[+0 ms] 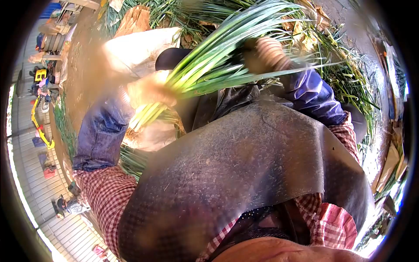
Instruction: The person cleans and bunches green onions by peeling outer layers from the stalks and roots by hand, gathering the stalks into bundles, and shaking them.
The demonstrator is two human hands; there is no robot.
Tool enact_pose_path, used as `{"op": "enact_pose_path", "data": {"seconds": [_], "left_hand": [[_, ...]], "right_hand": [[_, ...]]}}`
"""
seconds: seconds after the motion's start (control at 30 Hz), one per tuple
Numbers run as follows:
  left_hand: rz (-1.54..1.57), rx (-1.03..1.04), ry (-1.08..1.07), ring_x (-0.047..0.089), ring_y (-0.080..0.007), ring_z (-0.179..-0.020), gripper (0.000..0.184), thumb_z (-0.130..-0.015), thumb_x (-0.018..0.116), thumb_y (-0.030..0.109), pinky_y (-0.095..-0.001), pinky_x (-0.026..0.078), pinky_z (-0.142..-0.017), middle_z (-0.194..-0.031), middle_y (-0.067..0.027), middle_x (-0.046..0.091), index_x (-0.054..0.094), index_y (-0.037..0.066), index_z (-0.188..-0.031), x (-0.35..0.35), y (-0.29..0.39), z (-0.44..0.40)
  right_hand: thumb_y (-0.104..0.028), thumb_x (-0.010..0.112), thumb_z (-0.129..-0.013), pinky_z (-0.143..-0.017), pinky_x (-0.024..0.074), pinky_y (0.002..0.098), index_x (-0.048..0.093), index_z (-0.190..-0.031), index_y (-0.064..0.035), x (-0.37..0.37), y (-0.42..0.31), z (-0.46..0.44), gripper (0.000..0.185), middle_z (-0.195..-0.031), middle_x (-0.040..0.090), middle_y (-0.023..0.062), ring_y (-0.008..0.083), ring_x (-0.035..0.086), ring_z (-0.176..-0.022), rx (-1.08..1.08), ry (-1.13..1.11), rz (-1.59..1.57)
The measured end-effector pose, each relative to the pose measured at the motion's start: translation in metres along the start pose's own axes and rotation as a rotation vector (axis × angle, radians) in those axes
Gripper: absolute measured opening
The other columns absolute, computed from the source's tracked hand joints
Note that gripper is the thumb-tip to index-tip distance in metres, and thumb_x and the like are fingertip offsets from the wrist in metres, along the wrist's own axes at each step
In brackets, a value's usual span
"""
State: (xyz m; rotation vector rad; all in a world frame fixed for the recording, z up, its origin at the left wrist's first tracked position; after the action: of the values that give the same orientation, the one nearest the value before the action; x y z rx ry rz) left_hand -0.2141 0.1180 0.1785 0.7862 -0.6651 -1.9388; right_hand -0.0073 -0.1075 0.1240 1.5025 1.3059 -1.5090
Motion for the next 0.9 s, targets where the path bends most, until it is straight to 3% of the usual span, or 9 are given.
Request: {"op": "enact_pose_path", "data": {"seconds": [0.07, 0.23, 0.37, 0.43, 0.5, 0.57, 0.63, 0.7, 0.9], "left_hand": [[-0.021, 0.023, -0.059, 0.057, -0.0135, -0.076, 0.032, -0.074, 0.065, 0.007, -0.0268, 0.049, -0.069, -0.086, -0.0047, 0.061, 0.056, 0.002, -0.105, 0.0, 0.011, 0.006], [0.056, -0.077, -0.08, 0.055, -0.0111, -0.07, 0.038, -0.07, 0.065, 0.005, -0.026, 0.049, -0.062, -0.084, -0.0038, 0.058, 0.053, 0.002, -0.106, 0.002, -0.004, -0.002], [0.06, 0.018, -0.076, 0.054, -0.0107, -0.068, 0.05, -0.064, 0.066, 0.003, -0.0248, 0.049, -0.059, -0.087, -0.0041, 0.056, 0.05, 0.0, -0.111, 0.01, 0.001, -0.01], [0.016, 0.004, -0.045, 0.054, -0.012, -0.07, 0.025, -0.069, 0.062, 0.004, -0.0276, 0.046, -0.061, -0.077, -0.0041, 0.057, 0.056, 0.004, -0.093, 0.008, 0.002, -0.003], [-0.009, 0.065, -0.001, 0.056, -0.0127, -0.069, 0.047, -0.066, 0.067, 0.003, -0.0267, 0.051, -0.061, -0.091, -0.0081, 0.057, 0.05, -0.001, -0.109, -0.001, -0.005, 0.002], [0.077, 0.05, -0.059, 0.058, -0.0133, -0.062, 0.035, -0.068, 0.068, 0.005, -0.0241, 0.052, -0.053, -0.076, -0.0069, 0.058, 0.052, -0.003, -0.099, -0.011, 0.005, 0.013], [-0.126, -0.082, 0.029, 0.057, -0.0135, -0.057, 0.031, -0.07, 0.066, 0.006, -0.0245, 0.051, -0.049, -0.068, -0.006, 0.057, 0.054, -0.006, -0.095, -0.041, -0.025, 0.024], [0.429, 0.086, 0.183, 0.059, -0.0146, -0.064, 0.041, -0.077, 0.06, 0.004, -0.0252, 0.053, -0.051, -0.085, -0.0129, 0.058, 0.045, -0.006, -0.113, -0.049, -0.042, 0.057], [0.178, 0.19, 0.876, 0.059, -0.0188, -0.076, 0.046, -0.07, 0.06, 0.012, -0.0311, 0.051, -0.064, -0.084, -0.0134, 0.059, 0.049, -0.004, -0.111, -0.082, -0.051, 0.142]], "right_hand": [[-0.019, 0.056, -0.077, -0.066, 0.0483, 0.0345, 0.062, -0.096, -0.0063, -0.014, 0.015, 0.001, 0.023, -0.088, 0.064, 0.0089, 0.024, 0.06, -0.072, 0.048, -0.216, -0.07], [-0.019, 0.062, -0.082, -0.069, 0.0528, 0.0282, 0.063, -0.097, -0.0014, 0.031, 0.033, 0.001, 0.023, -0.085, 0.067, 0.0074, 0.0146, 0.062, -0.077, 0.079, -0.025, -0.962], [-0.023, 0.058, -0.083, -0.076, 0.0498, 0.0341, 0.063, -0.095, -0.0013, 0.015, -0.007, -0.002, 0.025, -0.094, 0.064, 0.0139, 0.0237, 0.062, -0.085, -0.229, 0.125, -0.576], [-0.02, 0.057, -0.082, -0.079, 0.0479, 0.0352, 0.063, -0.093, -0.0011, 0.018, -0.009, 0.001, 0.022, -0.1, 0.062, 0.0159, 0.028, 0.06, -0.09, -0.447, 0.285, -0.466], [-0.007, 0.05, -0.079, -0.07, 0.0484, 0.0366, 0.061, -0.091, -0.0053, 0.012, 0.003, 0.01, 0.017, -0.091, 0.062, 0.0138, 0.0264, 0.06, -0.081, 0.117, 0.027, -0.457], [-0.008, 0.054, -0.074, -0.065, 0.0478, 0.0372, 0.061, -0.096, -0.0072, 0.01, 0.014, -0.012, 0.022, -0.087, 0.061, 0.0122, 0.0242, 0.059, -0.079, -0.084, -0.526, 0.438], [-0.018, 0.057, -0.078, -0.056, 0.0473, 0.0355, 0.062, -0.092, -0.0071, 0.061, 0.117, 0.008, 0.018, -0.075, 0.06, 0.0123, 0.0224, 0.059, -0.066, 0.252, -0.378, 0.218], [-0.021, 0.057, -0.08, -0.052, 0.0473, 0.0338, 0.061, -0.091, -0.0083, 0.102, 0.212, 0.028, 0.017, -0.07, 0.06, 0.0116, 0.0209, 0.059, -0.062, 0.467, -0.204, 0.099], [-0.009, 0.052, -0.079, -0.052, 0.0476, 0.0292, 0.055, -0.1, -0.0126, 0.146, 0.409, 0.179, 0.021, -0.077, 0.062, 0.0074, 0.0171, 0.06, -0.068, 0.103, -0.461, 0.798]]}}
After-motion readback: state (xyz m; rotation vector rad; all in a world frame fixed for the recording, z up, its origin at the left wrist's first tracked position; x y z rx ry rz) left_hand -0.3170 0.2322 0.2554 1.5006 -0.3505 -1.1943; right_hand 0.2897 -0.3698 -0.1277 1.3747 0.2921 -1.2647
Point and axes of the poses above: each hand's wrist, its own z-axis away from the middle knuckle, its own x-axis out of the palm, y = z × x, the point moved 1 cm from there along -z, towards the middle knuckle
